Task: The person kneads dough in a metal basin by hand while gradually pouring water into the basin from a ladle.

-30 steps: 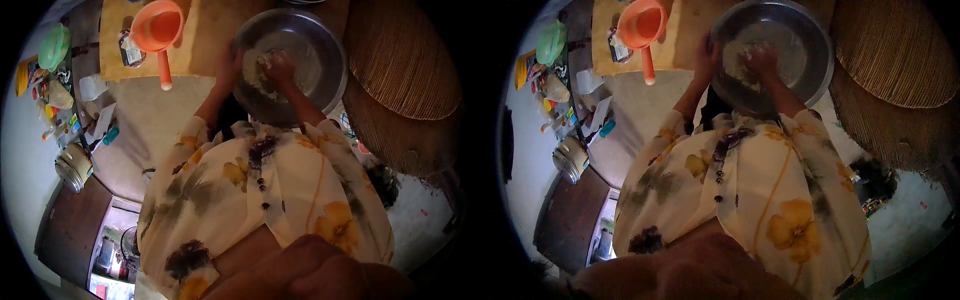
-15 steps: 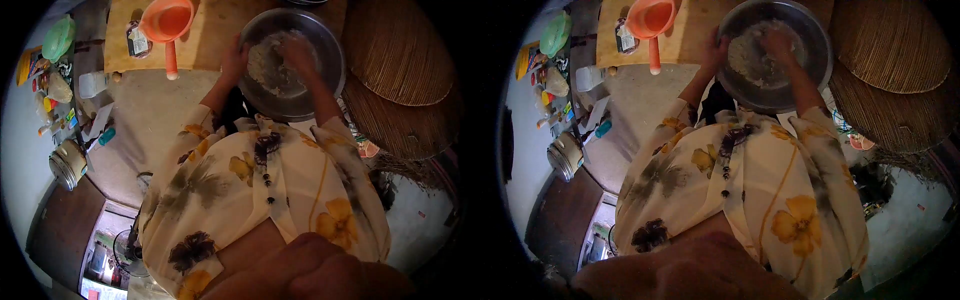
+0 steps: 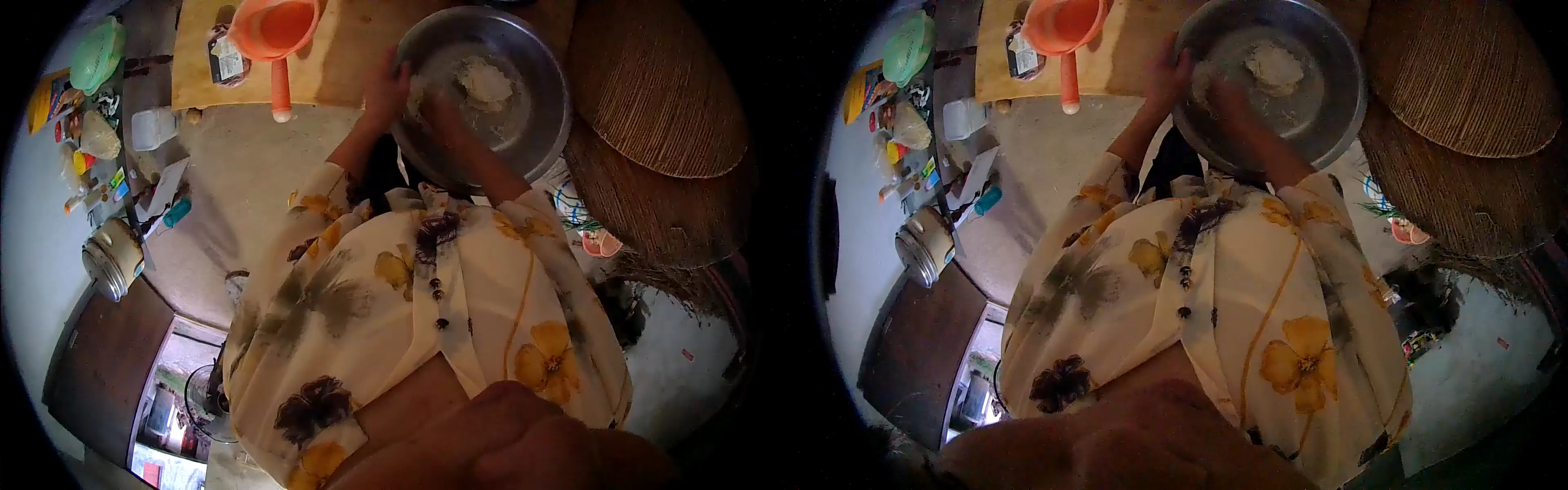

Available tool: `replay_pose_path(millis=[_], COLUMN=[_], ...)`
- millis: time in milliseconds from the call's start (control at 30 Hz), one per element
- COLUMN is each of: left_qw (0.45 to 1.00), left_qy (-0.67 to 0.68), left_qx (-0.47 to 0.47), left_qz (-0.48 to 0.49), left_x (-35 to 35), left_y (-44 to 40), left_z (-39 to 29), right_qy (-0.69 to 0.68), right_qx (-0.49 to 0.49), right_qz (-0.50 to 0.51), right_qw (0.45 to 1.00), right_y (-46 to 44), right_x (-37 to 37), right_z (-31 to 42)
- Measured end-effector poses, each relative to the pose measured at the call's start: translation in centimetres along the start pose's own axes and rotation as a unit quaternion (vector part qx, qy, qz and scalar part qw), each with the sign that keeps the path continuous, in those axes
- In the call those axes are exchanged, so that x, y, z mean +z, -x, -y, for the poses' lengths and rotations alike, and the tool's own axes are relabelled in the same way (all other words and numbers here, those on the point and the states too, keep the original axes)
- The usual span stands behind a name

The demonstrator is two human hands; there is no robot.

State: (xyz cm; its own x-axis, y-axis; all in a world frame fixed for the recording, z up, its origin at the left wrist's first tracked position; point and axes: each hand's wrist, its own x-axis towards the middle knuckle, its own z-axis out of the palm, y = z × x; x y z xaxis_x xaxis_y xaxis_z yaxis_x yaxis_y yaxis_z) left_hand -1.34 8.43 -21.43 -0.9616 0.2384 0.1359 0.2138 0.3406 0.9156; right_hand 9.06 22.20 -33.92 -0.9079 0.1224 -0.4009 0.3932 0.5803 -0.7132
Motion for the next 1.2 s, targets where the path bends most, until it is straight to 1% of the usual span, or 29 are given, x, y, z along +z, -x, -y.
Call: replay_pose_path(millis=[33,67,100,133,167,200,233,300,333,367,400,433,467,500,533,600,633,700,733,767,833,867,900,933,967,1033,1100,1167,1200], left_qw=[1.000,0.998,0.992,0.972,0.961,0.948,0.959,0.906,0.906,0.928,0.925,0.924,0.943,0.908,0.891,0.900,0.905,0.918,0.928,0.929,0.944,0.937,0.938,0.933,0.927,0.921,0.914,0.902,0.902], left_qy=[-0.003,-0.059,-0.115,-0.212,-0.251,-0.290,-0.273,-0.391,-0.393,-0.360,-0.318,-0.321,-0.114,0.100,0.188,0.208,0.231,0.185,0.142,0.141,0.069,0.051,0.048,0.021,-0.007,-0.030,-0.054,-0.039,-0.042], left_qx=[0.000,0.005,0.012,0.097,0.113,0.128,0.076,0.076,0.078,-0.065,-0.207,-0.207,-0.303,-0.382,-0.393,-0.368,-0.345,-0.339,-0.332,-0.329,-0.295,-0.312,-0.311,-0.315,-0.319,-0.321,-0.320,-0.324,-0.323], left_qz=[0.002,0.024,0.044,0.031,0.017,0.003,-0.013,-0.140,-0.140,-0.062,0.018,0.018,0.080,0.138,0.125,0.107,0.088,0.091,0.091,0.095,0.131,0.145,0.147,0.173,0.199,0.221,0.244,0.281,0.284], left_x=[-0.3,-0.6,-1.1,-3.0,-5.7,-8.4,-11.4,-15.9,-17.7,-19.3,-20.3,-20.7,-20.8,-21.0,-20.2,-19.2,-19.1,-19.4,-19.6,-19.9,-21.3,-21.5,-21.9,-22.2,-22.4,-22.5,-22.3,-22.0,-21.6], left_y=[0.1,-0.1,-0.5,-1.0,-1.6,-2.2,-3.3,-3.9,-4.2,-4.7,-5.1,-5.1,-5.1,-5.2,-4.9,-4.5,-4.2,-3.8,-3.6,-3.5,-2.8,-2.7,-2.4,-2.2,-1.9,-1.4,-0.7,0.1,0.5], left_z=[-0.1,-0.2,-0.3,-1.7,-1.5,-1.2,0.5,2.9,4.1,5.4,6.7,8.2,10.2,11.1,9.7,8.4,7.9,6.4,5.5,4.6,1.6,-2.4,-4.0,-5.2,-6.3,-9.0,-10.4,-11.1,-11.7], right_qy=[-0.058,0.138,0.234,0.328,0.212,0.091,0.089,-0.042,-0.044,0.025,0.093,0.090,0.130,0.169,0.166,0.270,0.266,0.032,0.030,0.116,0.197,0.209,0.220,0.217,0.045,-0.133,0.012,0.010,0.009], right_qx=[0.068,-0.010,-0.051,-0.092,-0.045,0.006,0.007,0.026,0.025,0.003,-0.019,-0.019,-0.008,0.003,0.002,0.022,0.025,-0.003,-0.001,-0.076,-0.145,-0.091,-0.038,-0.038,-0.007,0.026,-0.016,0.006,0.017], right_qz=[0.028,0.028,0.029,0.023,-0.009,-0.041,-0.040,-0.026,-0.026,-0.021,-0.015,-0.014,-0.041,-0.067,-0.068,0.022,0.022,-0.031,-0.035,-0.070,-0.105,-0.084,-0.062,-0.064,-0.064,-0.062,-0.102,-0.110,-0.114], right_qw=[0.996,0.990,0.970,0.940,0.976,0.995,0.995,0.998,0.998,0.999,0.995,0.996,0.991,0.983,0.984,0.962,0.963,0.999,0.999,0.988,0.964,0.970,0.973,0.973,0.997,0.989,0.995,0.994,0.993], right_y=[-0.8,-1.5,-1.7,-1.9,-0.6,0.8,1.5,2.2,2.5,2.8,2.9,2.6,2.0,1.4,0.2,-1.8,-0.6,2.0,2.6,3.2,4.4,5.0,5.4,4.5,2.7,2.2,1.9,3.7,4.0], right_x=[-0.1,-1.3,-2.9,-4.6,-6.4,-7.7,-8.3,-9.1,-9.2,-9.0,-8.7,-8.0,-7.1,-6.4,-5.6,-4.2,-5.4,-8.9,-8.8,-8.5,-7.6,-7.0,-6.5,-5.1,-2.8,-2.2,-3.8,-6.7,-6.8], right_z=[-0.1,-0.6,0.1,1.0,2.9,4.2,4.5,5.2,5.6,6.2,6.7,7.0,7.2,7.1,5.8,2.6,4.3,7.0,6.6,5.8,5.3,5.6,5.7,3.9,0.7,0.0,0.4,4.2,4.4])
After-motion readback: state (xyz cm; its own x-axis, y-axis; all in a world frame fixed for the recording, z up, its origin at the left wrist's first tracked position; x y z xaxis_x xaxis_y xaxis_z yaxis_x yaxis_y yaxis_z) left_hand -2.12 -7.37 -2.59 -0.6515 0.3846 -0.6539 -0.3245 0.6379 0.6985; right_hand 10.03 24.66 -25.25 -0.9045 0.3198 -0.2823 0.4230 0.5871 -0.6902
